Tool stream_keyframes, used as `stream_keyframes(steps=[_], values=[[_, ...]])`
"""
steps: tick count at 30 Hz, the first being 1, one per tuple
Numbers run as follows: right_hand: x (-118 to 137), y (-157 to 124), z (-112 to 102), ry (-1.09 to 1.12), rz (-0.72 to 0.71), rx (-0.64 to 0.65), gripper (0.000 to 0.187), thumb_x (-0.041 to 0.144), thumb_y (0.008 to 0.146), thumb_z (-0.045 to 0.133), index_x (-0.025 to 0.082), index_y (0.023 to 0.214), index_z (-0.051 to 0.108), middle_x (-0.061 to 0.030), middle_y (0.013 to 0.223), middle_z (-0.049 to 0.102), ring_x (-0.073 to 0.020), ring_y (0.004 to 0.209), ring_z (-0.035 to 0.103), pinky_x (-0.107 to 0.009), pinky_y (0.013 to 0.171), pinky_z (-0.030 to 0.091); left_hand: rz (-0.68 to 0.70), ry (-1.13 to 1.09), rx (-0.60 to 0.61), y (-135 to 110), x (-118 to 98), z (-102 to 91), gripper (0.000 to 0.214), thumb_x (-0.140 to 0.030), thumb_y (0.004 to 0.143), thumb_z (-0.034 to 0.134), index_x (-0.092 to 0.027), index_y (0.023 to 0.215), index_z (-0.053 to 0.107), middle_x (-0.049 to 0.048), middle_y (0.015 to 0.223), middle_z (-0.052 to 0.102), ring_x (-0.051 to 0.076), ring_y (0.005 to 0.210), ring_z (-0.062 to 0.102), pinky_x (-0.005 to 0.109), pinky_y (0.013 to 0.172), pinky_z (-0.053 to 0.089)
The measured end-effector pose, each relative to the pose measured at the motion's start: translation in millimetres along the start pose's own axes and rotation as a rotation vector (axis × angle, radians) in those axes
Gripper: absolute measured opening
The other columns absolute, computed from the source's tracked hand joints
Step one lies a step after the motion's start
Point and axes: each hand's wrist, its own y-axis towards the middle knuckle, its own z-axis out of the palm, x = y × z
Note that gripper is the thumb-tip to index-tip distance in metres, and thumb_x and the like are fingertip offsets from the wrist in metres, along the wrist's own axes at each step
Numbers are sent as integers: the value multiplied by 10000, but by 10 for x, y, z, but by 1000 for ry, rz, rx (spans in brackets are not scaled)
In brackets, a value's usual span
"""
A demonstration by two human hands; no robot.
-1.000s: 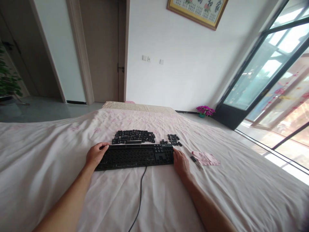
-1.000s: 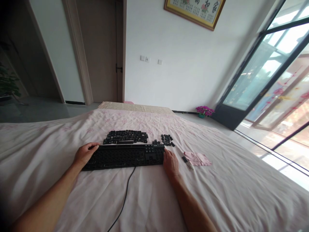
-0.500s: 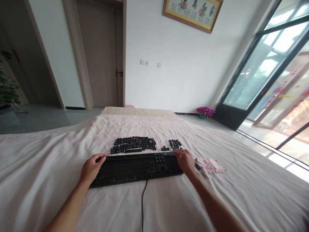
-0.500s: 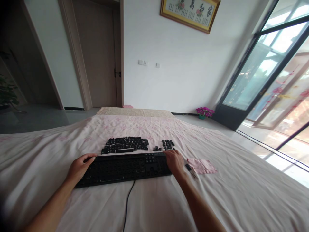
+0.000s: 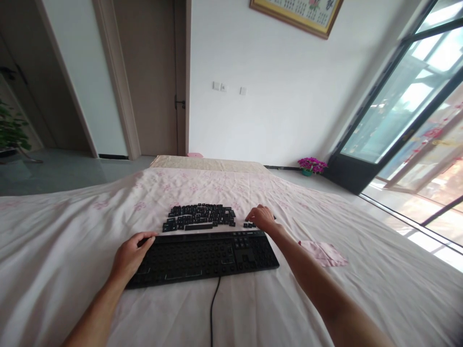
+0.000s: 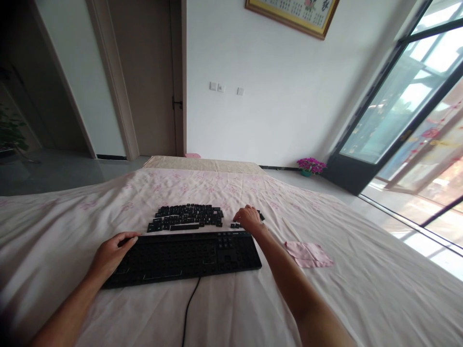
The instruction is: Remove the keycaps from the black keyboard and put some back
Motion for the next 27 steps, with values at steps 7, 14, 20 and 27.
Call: stream_keyframes(steps=[7,14,20,27], values=[[23,167,-33,-9,15,80,128,271,767,715,309,864,788,-26,865,749,-204,940,636,-315,938,371,18,5,-15,6,13,-3,356,-484,776,558,-243,981,720,24,1011,742,234,942,669,280,816,497],[-25,227,-32,28,48,174,210,333,756,722,300,957,774,-15,893,756,-185,881,673,-227,758,445,3,7,-7,10,14,2,337,-476,782,560,-255,983,717,10,1017,738,225,953,665,275,824,487],[-10,226,-55,45,47,212,215,295,722,731,309,931,780,-4,879,756,-188,890,672,-221,746,446,7,17,-19,-11,-15,-8,341,-469,783,562,-247,990,718,13,1012,739,226,941,664,278,822,484],[116,-37,-191,91,36,77,248,324,808,643,292,1030,750,-9,1019,730,-202,994,634,-251,816,423,4,24,-12,-25,-48,-26,355,-466,789,556,-235,1007,715,25,1011,739,231,935,664,286,816,484]])
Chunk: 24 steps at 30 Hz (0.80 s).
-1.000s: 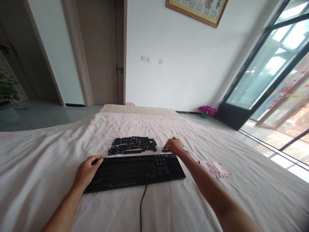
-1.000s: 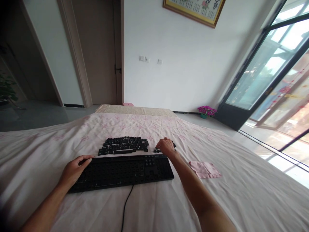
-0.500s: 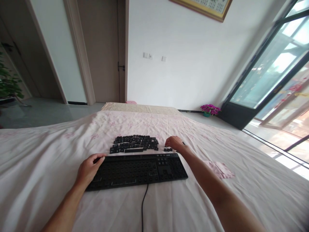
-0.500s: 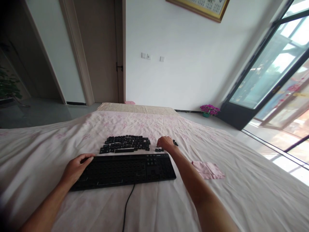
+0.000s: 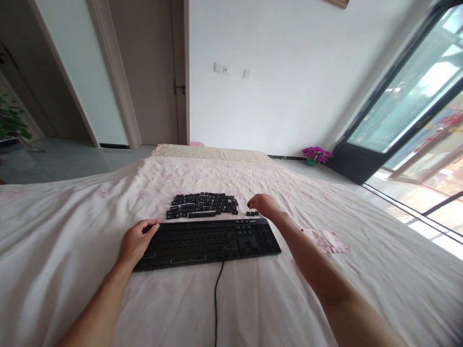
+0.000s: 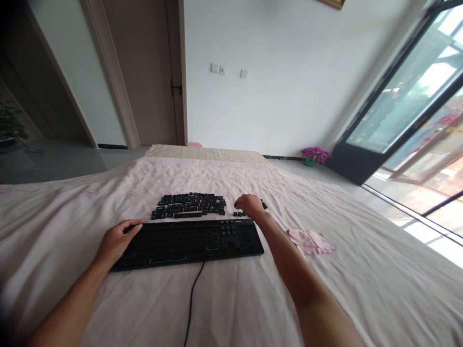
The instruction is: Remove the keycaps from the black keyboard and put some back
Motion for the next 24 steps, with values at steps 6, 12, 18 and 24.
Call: stream_keyframes(steps=[6,12,18,24], values=[[197,-814,97,242,-249,-165,210,316,864,601,250,995,752,-28,973,715,-186,935,626,-267,840,430,2,40,-11,-7,-3,-5,364,-480,783,556,-244,1008,717,24,1013,738,237,935,662,294,807,479],[320,-1272,277,252,-253,-163,156,292,865,622,259,921,763,-16,863,700,-175,846,616,-276,791,430,9,36,-3,-10,-3,-4,332,-461,791,554,-255,994,716,1,992,740,219,918,662,270,793,472],[389,-1306,308,210,-243,-149,171,295,875,605,259,925,764,-27,846,684,-180,831,604,-288,782,419,0,32,-7,-18,-6,-8,331,-463,785,560,-259,991,721,-2,984,742,216,910,663,266,782,474],[496,-1300,221,87,-271,-103,180,269,892,584,239,848,756,-27,791,667,-173,809,594,-286,749,378,16,36,-20,-14,0,3,328,-458,781,560,-259,983,725,1,1007,740,218,915,658,268,806,477]])
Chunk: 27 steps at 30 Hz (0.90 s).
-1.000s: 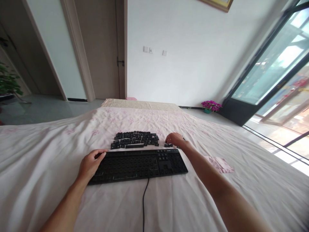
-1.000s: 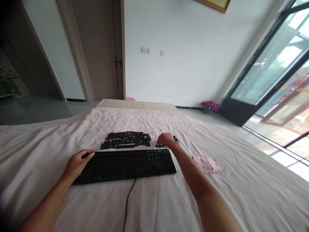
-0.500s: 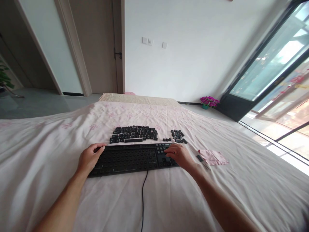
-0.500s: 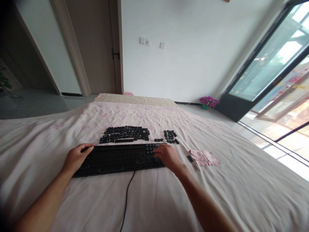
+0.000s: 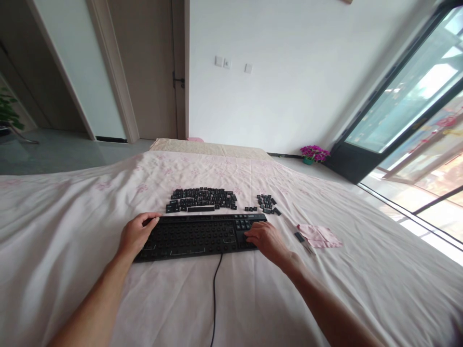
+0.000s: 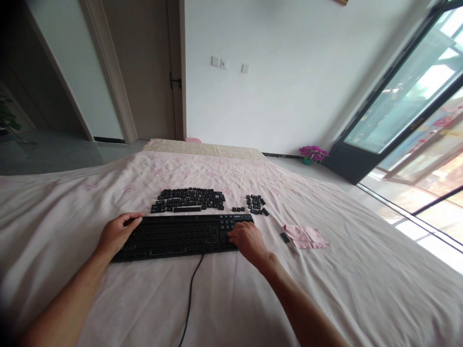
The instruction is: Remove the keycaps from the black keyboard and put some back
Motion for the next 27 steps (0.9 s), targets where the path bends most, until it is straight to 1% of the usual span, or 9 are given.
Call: stream_keyframes(steps=[4,8,12,15,19,23,27], values=[[28,5,-14,-79,-33,18,208,261,895,583,220,753,731,-32,753,647,-168,782,573,-284,724,351,1,-1,-2,5,26,11,332,-457,787,555,-263,996,723,0,998,740,210,893,660,262,798,481],[49,1,-11,-89,-22,14,189,247,902,574,227,792,727,-26,770,642,-165,780,567,-273,699,347,8,2,-6,10,37,16,339,-451,781,554,-256,997,727,9,991,742,215,880,662,264,787,484],[67,-4,-13,-108,-26,24,199,231,899,572,216,763,716,-28,755,630,-163,774,565,-271,672,345,5,9,-4,12,31,14,341,-453,776,558,-256,997,726,12,993,741,219,888,660,268,789,481],[62,4,-28,-80,-36,29,213,208,895,562,209,737,705,-27,754,628,-160,784,576,-262,674,358,3,7,1,14,28,15,338,-456,779,556,-260,995,725,8,985,740,217,884,660,267,783,480],[42,26,-52,-18,-4,52,203,188,879,560,213,749,714,-28,772,643,-160,795,595,-248,670,380,10,1,-1,18,29,18,334,-453,777,556,-259,985,729,5,976,743,216,881,664,264,771,481],[18,24,-41,10,-2,44,196,196,879,554,216,796,731,-34,794,653,-163,804,601,-251,679,397,11,14,-8,19,30,16,327,-447,773,560,-261,982,730,5,989,741,221,894,662,273,799,479],[4,8,-13,38,33,33,195,203,885,552,214,840,741,-35,813,660,-161,800,606,-251,669,396,3,3,5,9,22,13,318,-448,784,557,-270,988,722,0,1008,735,218,916,658,271,807,475]])
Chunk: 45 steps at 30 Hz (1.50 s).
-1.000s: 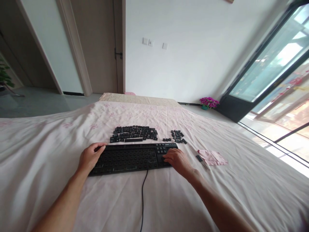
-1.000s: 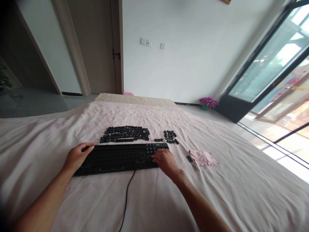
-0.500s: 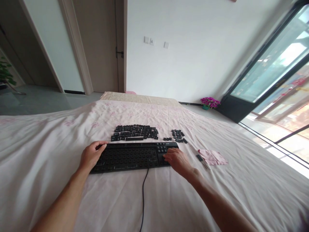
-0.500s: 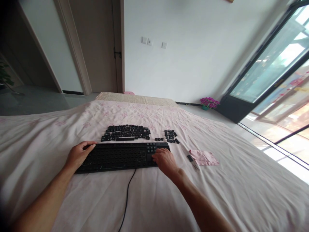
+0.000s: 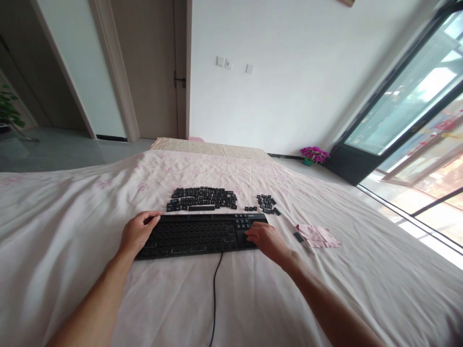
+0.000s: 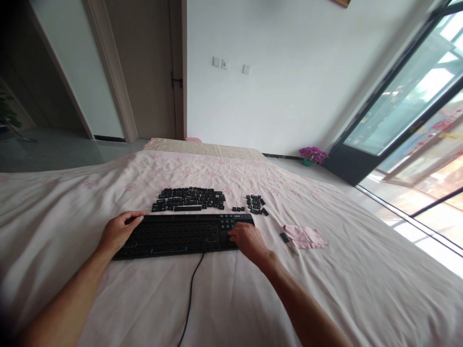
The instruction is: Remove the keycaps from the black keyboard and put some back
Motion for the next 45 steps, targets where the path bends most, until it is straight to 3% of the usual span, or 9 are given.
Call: stream_keyframes(steps=[6,13,17,20,28,32,36,39,45], values=[[12,-25,20,-22,-12,-8,208,227,913,539,219,844,734,-29,813,652,-161,788,594,-258,658,371,2,-3,-4,-5,-15,-5,313,-447,787,560,-263,980,724,3,1015,735,213,913,659,264,801,476],[34,-97,146,-242,-125,-66,237,225,947,504,204,783,674,-32,747,596,-156,728,531,-295,671,327,7,-5,-16,-6,-15,-3,309,-438,783,567,-254,973,726,5,1013,738,214,913,660,262,801,476],[83,-187,217,-351,-128,-87,184,146,930,491,201,984,657,-50,825,599,-174,761,526,-320,698,338,3,0,-7,-13,-21,-7,302,-434,793,563,-260,982,720,-1,1034,731,211,935,654,266,810,466],[152,-264,257,-429,-106,-86,326,51,868,502,165,1158,599,-74,913,603,-194,804,524,-333,713,356,-3,6,1,-11,-20,-7,298,-431,799,559,-265,988,717,-4,1035,729,206,934,652,266,814,462],[267,-335,245,-488,-92,-73,397,19,859,470,164,1207,594,-92,980,619,-215,859,532,-338,722,364,-5,20,7,-6,-6,-5,297,-445,804,551,-282,990,714,-20,1028,731,205,934,654,259,800,464],[88,-136,14,-276,-59,-34,292,173,953,439,265,1006,711,-44,912,638,-178,846,548,-286,702,365,12,15,4,-3,8,0,294,-446,805,548,-279,979,715,-17,1025,732,208,945,653,266,827,458],[-222,288,-138,-188,64,-176,302,234,965,442,293,1097,708,-33,1005,663,-173,917,545,-269,780,375,3,12,1,-3,3,4,293,-445,801,549,-281,978,716,-16,1026,731,210,942,653,274,817,461],[-408,636,-108,-229,181,-189,248,293,933,515,277,1028,744,-47,1041,672,-205,995,523,-289,822,359,1,2,-3,-2,-7,5,286,-431,798,551,-280,973,719,-15,1038,730,208,948,653,275,822,463],[-518,1021,35,-315,257,-30,158,316,852,627,282,890,777,-58,1053,682,-242,1060,483,-335,870,306,12,-18,0,2,-3,8,286,-433,796,552,-279,968,720,-14,1025,731,206,952,653,277,844,466]])
